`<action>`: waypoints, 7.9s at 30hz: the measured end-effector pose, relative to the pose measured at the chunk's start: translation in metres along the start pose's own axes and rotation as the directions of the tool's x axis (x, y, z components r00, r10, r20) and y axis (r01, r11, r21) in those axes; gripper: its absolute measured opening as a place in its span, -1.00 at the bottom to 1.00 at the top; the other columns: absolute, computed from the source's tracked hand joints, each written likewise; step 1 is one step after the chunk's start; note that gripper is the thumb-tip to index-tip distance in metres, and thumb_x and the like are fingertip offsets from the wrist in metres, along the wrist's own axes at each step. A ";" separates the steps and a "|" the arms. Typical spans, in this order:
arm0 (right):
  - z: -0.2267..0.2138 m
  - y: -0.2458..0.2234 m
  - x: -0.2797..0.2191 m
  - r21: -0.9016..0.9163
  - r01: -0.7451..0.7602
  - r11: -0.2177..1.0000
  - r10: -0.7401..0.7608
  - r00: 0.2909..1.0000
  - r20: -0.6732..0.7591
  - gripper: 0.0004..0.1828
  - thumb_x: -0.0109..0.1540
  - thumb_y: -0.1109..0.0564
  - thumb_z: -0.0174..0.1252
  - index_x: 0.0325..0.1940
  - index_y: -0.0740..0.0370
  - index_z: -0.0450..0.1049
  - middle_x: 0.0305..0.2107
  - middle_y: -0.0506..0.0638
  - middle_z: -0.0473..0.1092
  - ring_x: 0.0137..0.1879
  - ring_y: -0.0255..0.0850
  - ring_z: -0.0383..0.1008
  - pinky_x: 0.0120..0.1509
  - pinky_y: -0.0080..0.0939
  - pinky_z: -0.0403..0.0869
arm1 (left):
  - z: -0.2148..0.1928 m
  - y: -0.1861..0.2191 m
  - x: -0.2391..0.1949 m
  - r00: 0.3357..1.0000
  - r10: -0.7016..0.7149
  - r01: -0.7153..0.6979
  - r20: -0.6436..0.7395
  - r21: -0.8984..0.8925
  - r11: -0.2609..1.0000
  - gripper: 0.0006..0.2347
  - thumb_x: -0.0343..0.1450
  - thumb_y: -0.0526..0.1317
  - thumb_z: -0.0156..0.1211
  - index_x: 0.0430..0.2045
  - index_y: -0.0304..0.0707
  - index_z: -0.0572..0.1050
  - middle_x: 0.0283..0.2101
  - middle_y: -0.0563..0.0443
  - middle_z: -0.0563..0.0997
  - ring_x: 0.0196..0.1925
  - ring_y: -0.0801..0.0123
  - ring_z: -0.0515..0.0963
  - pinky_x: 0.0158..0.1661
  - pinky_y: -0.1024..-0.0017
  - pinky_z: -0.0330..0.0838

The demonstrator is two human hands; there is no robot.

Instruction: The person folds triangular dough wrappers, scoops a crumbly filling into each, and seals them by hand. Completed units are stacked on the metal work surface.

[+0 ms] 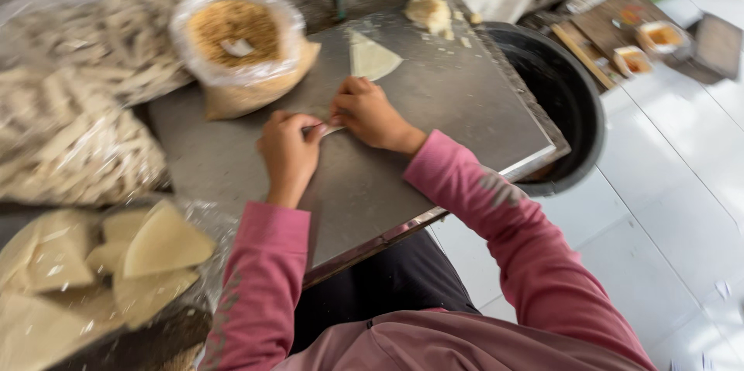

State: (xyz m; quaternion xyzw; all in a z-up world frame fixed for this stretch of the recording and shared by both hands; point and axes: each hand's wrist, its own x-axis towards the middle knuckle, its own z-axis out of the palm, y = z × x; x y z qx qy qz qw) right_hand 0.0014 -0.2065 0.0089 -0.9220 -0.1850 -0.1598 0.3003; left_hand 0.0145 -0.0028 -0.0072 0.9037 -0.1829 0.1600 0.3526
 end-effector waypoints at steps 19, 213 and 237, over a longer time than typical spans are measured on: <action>-0.006 -0.006 0.001 0.008 -0.042 0.999 0.042 0.999 0.026 -0.84 0.13 0.03 0.43 -0.25 0.03 0.65 -0.13 -0.01 0.36 0.11 0.00 0.28 0.25 -0.02 0.22 | -0.007 0.012 0.000 0.999 -0.025 0.024 0.031 0.037 0.999 -0.94 0.33 -0.10 0.41 -0.49 0.04 0.68 -0.18 0.14 0.53 -0.01 0.20 0.46 0.00 0.05 0.21; -0.082 -0.060 0.164 0.569 -0.447 0.690 0.429 0.886 0.175 -0.89 0.16 0.25 0.39 -0.30 0.35 0.61 -0.52 0.06 0.54 -0.55 -0.40 0.42 -0.53 -0.48 0.30 | -0.045 -0.006 -0.018 0.944 -0.145 0.245 0.296 -0.335 0.910 -0.88 0.28 -0.24 0.27 -0.59 -0.31 0.62 -0.57 -0.07 0.67 -0.52 0.26 0.69 -0.34 0.36 0.54; 0.011 -0.080 -0.031 0.271 -0.165 0.948 0.212 0.965 -0.157 -0.92 0.24 0.28 0.29 -0.21 0.37 0.57 -0.40 0.03 0.57 -0.32 -0.35 0.57 -0.24 -0.34 0.53 | -0.047 -0.012 -0.011 0.850 -0.228 0.444 0.476 -0.411 0.797 -0.91 0.27 -0.35 0.30 -0.50 -0.45 0.63 -0.58 -0.10 0.69 -0.54 0.45 0.72 -0.45 0.55 0.58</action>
